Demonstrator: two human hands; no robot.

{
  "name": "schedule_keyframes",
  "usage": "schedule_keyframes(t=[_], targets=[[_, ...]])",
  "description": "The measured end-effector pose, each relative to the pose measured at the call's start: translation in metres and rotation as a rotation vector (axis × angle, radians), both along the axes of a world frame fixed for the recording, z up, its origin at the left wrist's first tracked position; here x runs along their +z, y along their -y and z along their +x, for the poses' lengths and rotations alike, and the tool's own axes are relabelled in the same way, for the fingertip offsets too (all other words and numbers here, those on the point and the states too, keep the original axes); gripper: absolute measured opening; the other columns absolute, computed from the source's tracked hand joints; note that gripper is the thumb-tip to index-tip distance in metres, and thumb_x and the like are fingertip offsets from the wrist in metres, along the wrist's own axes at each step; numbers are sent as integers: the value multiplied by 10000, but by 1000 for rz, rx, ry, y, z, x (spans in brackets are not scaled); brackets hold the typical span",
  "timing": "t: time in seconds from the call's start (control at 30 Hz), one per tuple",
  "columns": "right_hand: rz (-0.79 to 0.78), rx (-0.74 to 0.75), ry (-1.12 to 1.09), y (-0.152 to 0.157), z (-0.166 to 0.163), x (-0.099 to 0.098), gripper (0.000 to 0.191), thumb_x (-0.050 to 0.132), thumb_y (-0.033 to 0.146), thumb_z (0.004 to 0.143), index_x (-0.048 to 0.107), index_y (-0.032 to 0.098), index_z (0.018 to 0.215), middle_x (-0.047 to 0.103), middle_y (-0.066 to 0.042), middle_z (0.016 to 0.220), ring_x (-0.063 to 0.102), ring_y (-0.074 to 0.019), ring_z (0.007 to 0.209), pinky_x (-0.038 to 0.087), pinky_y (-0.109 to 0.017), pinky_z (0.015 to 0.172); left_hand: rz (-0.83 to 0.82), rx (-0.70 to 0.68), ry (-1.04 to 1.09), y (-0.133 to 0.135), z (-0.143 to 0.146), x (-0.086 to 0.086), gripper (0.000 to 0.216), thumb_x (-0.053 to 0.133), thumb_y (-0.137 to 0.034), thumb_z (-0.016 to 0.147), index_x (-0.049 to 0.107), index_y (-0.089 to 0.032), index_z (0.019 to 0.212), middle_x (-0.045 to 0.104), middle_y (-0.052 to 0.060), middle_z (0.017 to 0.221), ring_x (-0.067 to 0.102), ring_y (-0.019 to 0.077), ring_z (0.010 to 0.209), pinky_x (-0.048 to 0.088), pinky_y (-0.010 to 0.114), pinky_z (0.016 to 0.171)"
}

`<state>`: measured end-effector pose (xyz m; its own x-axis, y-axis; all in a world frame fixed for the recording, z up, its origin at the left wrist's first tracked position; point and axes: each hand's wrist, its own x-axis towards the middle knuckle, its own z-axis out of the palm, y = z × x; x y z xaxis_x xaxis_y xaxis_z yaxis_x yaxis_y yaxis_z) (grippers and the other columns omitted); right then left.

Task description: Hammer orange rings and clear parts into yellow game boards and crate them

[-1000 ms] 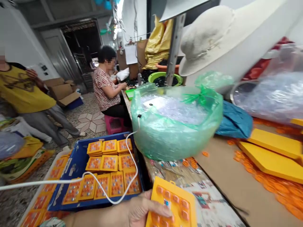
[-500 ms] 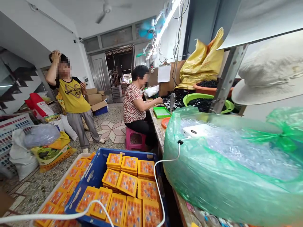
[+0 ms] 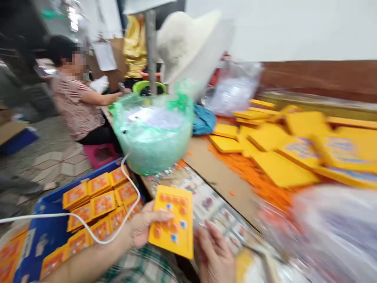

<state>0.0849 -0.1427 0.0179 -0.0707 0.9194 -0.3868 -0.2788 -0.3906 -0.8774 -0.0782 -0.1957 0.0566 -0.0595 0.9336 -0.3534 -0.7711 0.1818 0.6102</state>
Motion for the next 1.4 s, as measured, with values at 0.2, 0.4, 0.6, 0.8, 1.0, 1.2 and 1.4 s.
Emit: schedule_keyframes(t=[0.2,0.4,0.6,0.8,1.0,1.2,1.4], targets=[[34,-176,-23,19,7,20,369,863,379,523,738,199,819,729,-24,758,668,-175,703,563,-287,658,-35,-115,-74,-10,18,-3,567,776,-194,685,516,-146,1186,677,150,1123,676,287,958,539,432,857],[194,-259,202,38,21,14,269,797,364,651,740,192,850,697,-35,747,626,-168,684,528,-282,633,-32,-145,-255,-18,48,-16,570,815,-274,625,525,-141,1097,698,131,1038,684,263,896,561,361,802],[351,-418,321,46,23,3,142,810,317,635,717,229,695,586,-31,879,570,-175,874,488,-278,789,-63,-95,-443,-15,65,-29,519,842,-287,566,579,-119,981,730,107,889,702,254,779,578,346,746],[307,-286,199,47,35,12,118,769,340,701,710,241,729,539,-71,1243,549,-231,1091,460,-371,936,-44,-184,-480,-19,67,-23,492,842,-230,546,620,-116,970,733,138,931,702,304,842,574,388,799],[220,-346,14,50,28,11,181,801,284,676,658,240,778,628,-50,1142,618,-217,1045,506,-340,891,-117,-132,-702,-16,68,-32,501,868,-244,478,641,-154,916,736,102,906,699,277,822,568,346,805],[136,-322,-125,43,26,9,454,816,283,667,602,295,1068,670,-20,1085,626,-178,1023,503,-299,889,-82,-46,-917,-20,71,-32,410,860,-307,458,665,-139,778,735,111,781,701,282,725,585,353,705],[12,-300,-198,41,28,1,471,830,329,635,666,252,1070,691,-59,1109,619,-234,1063,454,-384,975,-49,-94,-1037,-26,73,-32,315,824,-323,526,675,-139,733,733,110,753,703,273,716,585,332,677]])
